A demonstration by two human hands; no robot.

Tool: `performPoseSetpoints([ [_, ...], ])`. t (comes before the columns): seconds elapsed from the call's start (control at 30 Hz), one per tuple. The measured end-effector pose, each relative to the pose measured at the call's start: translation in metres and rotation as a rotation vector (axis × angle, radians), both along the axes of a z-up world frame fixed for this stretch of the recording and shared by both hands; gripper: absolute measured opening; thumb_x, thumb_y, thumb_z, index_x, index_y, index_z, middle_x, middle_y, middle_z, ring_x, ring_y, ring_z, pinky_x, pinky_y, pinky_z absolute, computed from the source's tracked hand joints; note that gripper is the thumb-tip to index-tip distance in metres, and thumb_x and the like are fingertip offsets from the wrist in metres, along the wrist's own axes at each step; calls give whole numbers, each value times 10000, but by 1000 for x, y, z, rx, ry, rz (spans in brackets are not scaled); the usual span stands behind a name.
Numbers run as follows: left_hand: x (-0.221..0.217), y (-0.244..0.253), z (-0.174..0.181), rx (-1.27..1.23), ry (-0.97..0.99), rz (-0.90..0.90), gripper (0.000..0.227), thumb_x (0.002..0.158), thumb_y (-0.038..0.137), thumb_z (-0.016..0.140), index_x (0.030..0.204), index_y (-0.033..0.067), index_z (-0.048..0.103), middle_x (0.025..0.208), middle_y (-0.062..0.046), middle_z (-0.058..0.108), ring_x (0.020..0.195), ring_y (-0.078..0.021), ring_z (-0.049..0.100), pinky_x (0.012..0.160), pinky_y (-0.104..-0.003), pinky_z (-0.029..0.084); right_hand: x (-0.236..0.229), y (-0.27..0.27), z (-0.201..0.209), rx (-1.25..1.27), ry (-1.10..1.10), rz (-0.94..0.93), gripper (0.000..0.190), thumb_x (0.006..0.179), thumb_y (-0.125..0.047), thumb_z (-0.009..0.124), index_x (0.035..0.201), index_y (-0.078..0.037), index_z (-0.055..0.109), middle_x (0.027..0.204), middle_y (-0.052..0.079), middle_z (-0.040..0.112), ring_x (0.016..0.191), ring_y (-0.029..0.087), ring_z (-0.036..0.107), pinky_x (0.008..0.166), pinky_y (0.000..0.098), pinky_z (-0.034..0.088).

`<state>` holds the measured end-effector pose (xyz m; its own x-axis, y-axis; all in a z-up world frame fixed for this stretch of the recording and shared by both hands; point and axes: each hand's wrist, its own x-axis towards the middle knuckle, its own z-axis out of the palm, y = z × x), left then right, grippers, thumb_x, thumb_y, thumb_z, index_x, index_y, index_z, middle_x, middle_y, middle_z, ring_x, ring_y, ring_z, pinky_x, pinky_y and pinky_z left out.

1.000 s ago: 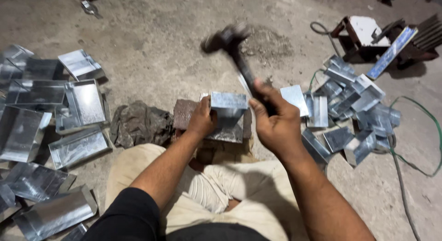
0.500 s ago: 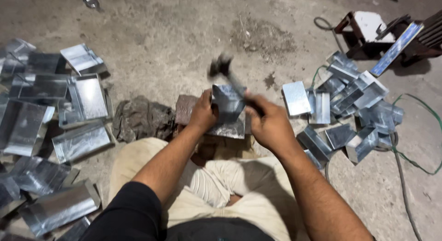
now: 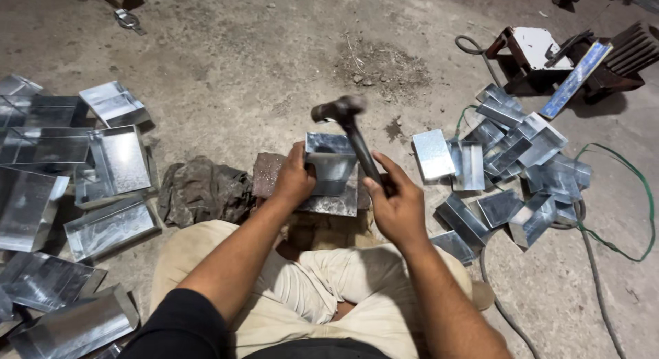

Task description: The person sits on the floor and repeatedly hammers small rectangular metal pieces on a block to flatten or shape them. They pick up each piece, position it on the block, strike it with a hammer, and then place it aside.

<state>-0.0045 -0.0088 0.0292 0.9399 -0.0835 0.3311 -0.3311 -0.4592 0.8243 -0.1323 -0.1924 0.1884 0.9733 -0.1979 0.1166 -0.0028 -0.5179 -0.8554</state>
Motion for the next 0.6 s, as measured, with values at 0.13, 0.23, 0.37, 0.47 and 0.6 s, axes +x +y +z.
performPoseSetpoints([
  [0.13, -2, 18, 39, 234, -249, -11, 548, 713, -10, 631, 1244, 126, 625, 1161, -144, 651, 1072, -406, 629, 926, -509, 462, -13, -15, -29, 339, -259, 67, 483, 943, -124, 688, 1406, -35, 583, 798, 12, 684, 612, 39, 596, 532, 209, 496],
  [0.23, 4, 16, 55, 655, -394, -68, 360, 768, 97, 625, 1103, 202, 708, 1044, -82, 674, 988, -313, 638, 911, -519, 416, -19, -24, -44, 237, -274, -46, 401, 951, -105, 740, 1322, 27, 663, 780, 21, 659, 634, 57, 559, 560, 220, 459],
  [0.37, -1, 13, 48, 812, -432, -112, 217, 876, 175, 561, 1014, 216, 724, 949, -28, 686, 943, -249, 640, 886, -485, 420, -12, -39, -34, 3, -429, -56, 307, 961, -107, 768, 1218, 45, 697, 905, 23, 708, 801, 63, 633, 712, 224, 521],
  [0.47, -5, 16, 40, 777, -505, -75, 186, 881, 168, 582, 1013, 208, 707, 897, -5, 672, 933, -238, 634, 889, -468, 421, -9, -43, -32, 96, -497, -92, 257, 988, -119, 765, 1179, 33, 685, 929, 28, 703, 817, 66, 631, 731, 233, 521],
  [0.6, -7, 18, 43, 832, -491, -73, 175, 880, 161, 587, 1007, 199, 701, 912, -10, 671, 927, -236, 631, 877, -471, 420, 10, -34, -50, 35, -376, -101, 194, 983, -149, 791, 1068, 9, 717, 838, 78, 722, 717, 91, 603, 641, 260, 484],
])
